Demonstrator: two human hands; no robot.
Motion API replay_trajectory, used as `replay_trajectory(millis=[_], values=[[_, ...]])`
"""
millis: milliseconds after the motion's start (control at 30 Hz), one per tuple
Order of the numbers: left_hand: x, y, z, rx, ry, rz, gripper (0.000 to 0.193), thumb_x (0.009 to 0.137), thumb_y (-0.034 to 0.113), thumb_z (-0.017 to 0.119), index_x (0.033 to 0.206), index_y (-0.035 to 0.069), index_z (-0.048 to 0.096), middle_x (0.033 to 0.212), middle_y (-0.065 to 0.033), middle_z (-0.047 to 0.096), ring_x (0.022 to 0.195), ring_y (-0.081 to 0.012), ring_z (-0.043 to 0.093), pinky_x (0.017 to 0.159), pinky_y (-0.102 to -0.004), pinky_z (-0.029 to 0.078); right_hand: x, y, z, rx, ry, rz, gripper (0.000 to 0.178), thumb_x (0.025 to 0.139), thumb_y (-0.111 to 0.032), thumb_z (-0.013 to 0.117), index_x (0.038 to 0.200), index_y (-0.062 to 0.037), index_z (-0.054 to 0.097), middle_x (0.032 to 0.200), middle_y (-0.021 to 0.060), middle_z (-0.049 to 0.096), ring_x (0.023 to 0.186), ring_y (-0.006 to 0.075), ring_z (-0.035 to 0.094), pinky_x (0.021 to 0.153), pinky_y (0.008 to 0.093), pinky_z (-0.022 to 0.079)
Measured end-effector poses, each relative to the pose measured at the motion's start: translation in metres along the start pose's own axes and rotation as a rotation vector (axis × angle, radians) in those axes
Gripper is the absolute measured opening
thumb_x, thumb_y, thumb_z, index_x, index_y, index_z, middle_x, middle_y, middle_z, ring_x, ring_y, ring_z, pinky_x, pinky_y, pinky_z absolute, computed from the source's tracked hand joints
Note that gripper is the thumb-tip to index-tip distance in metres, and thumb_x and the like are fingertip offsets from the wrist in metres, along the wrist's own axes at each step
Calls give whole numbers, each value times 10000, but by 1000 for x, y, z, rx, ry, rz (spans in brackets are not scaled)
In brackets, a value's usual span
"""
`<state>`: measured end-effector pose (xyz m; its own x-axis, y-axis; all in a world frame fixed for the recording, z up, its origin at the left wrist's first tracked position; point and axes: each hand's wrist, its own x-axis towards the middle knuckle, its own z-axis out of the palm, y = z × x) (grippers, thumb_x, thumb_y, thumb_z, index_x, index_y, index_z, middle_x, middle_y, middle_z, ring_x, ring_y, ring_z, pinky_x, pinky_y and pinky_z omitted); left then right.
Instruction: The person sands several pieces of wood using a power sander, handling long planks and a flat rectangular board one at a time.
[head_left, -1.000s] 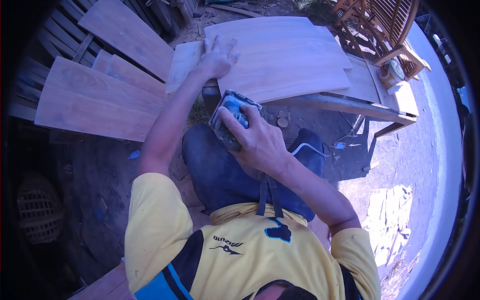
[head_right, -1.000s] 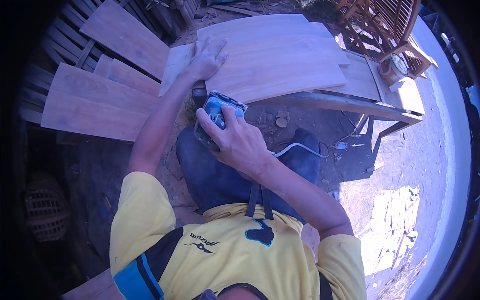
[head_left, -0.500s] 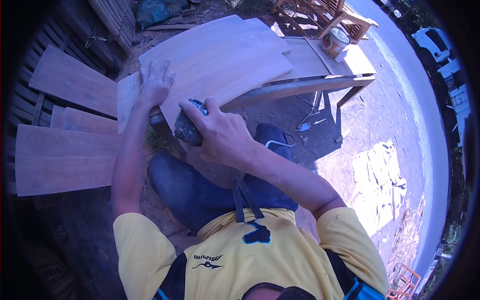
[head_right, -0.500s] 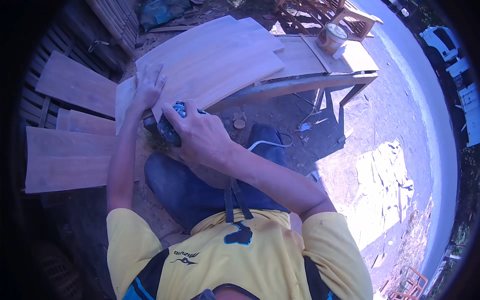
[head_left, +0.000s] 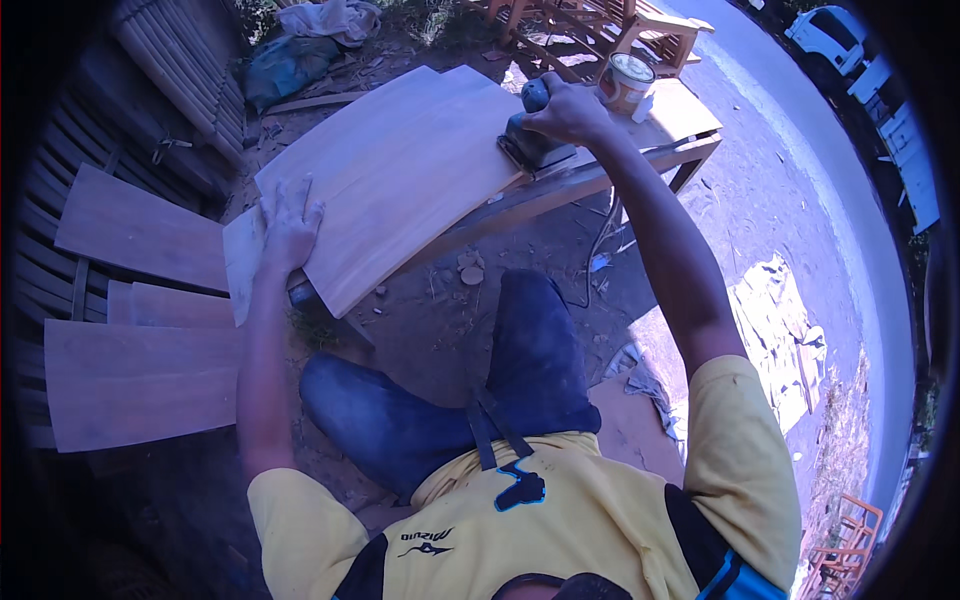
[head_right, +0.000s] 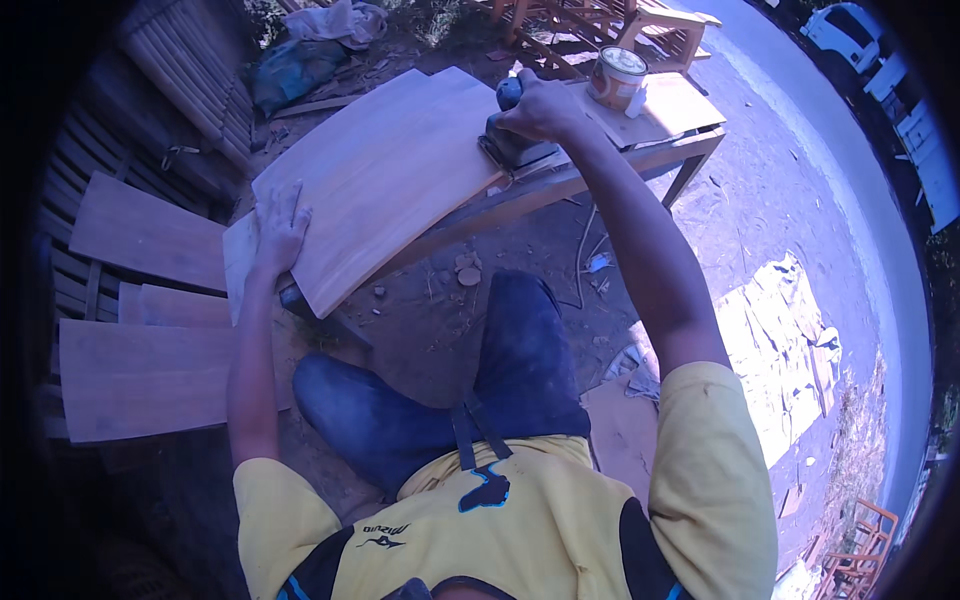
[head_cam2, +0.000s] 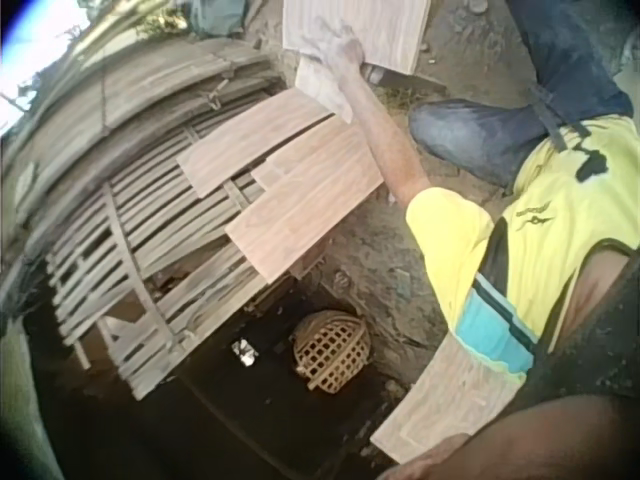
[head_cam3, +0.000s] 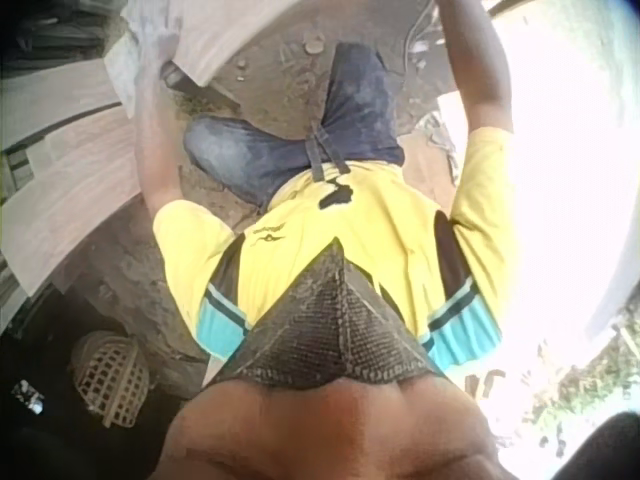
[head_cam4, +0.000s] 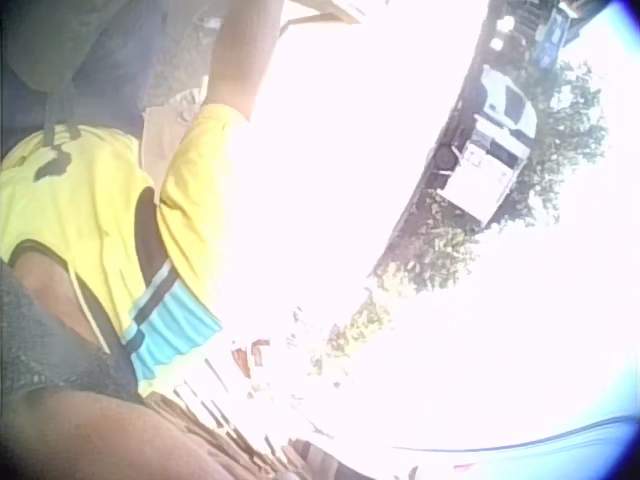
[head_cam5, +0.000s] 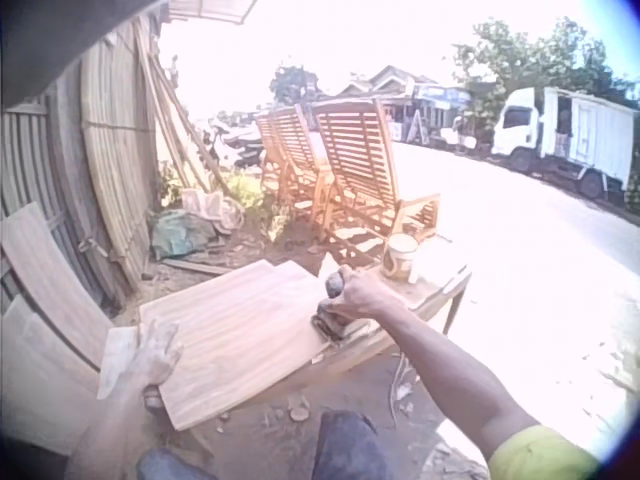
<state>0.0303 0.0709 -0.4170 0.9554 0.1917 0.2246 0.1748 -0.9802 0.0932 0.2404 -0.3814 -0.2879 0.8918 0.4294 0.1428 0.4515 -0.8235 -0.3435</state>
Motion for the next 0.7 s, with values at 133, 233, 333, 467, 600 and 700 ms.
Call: replay_trajectory(millis=[133, 233, 333, 467, 600, 700], values=[[-18, 12, -10, -18, -141, -135, 649, 1124, 425, 432, 1708, 166, 316, 1756, -268, 214, 1655, -443, 55, 1341, -552, 4, -14, -76, 46, 101, -132, -137, 774, 793, -468, 839, 1367, -27, 566, 1160, 283, 740, 1097, 457, 720, 967, 503, 574], [-25, 18, -25, -18, -147, -134, 636, 1120, 398, 454, 1699, 161, 338, 1739, -280, 257, 1655, -436, 84, 1341, -546, 9, -41, -130, 53, 180, -241, -342, 751, 797, -432, 839, 1378, -44, 562, 1118, 249, 729, 1072, 456, 710, 948, 517, 573], [-27, 12, -22, -63, -75, -98, 625, 1116, 365, 478, 1689, 147, 359, 1726, -284, 285, 1651, -437, 109, 1342, -537, 14, -38, -129, 45, 164, -236, -305, 769, 792, -430, 843, 1393, -49, 552, 1120, 258, 735, 1071, 450, 717, 942, 518, 576], [-19, 23, -24, -91, -70, -98, 609, 1125, 355, 472, 1690, 159, 358, 1742, -248, 275, 1639, -456, 123, 1345, -528, 26, 17, -50, 36, 103, -107, -102, 819, 789, -421, 834, 1424, -12, 518, 1119, 267, 747, 1078, 435, 733, 943, 497, 590], [-18, 27, -27, -98, -78, -119, 618, 1110, 347, 489, 1681, 139, 377, 1736, -255, 286, 1641, -447, 127, 1346, -531, 33, 61, 1, 22, 60, -25, 118, 840, 746, -424, 850, 1401, 0, 538, 1188, 238, 751, 1136, 389, 738, 976, 452, 606], [-10, 28, -21, -98, -64, -100, 620, 1108, 346, 490, 1677, 125, 381, 1735, -259, 285, 1641, -448, 131, 1344, -540, 37, 70, -6, 29, 31, 7, 98, 862, 783, -495, 804, 1403, 27, 512, 1139, 272, 749, 1077, 434, 743, 954, 475, 603]])
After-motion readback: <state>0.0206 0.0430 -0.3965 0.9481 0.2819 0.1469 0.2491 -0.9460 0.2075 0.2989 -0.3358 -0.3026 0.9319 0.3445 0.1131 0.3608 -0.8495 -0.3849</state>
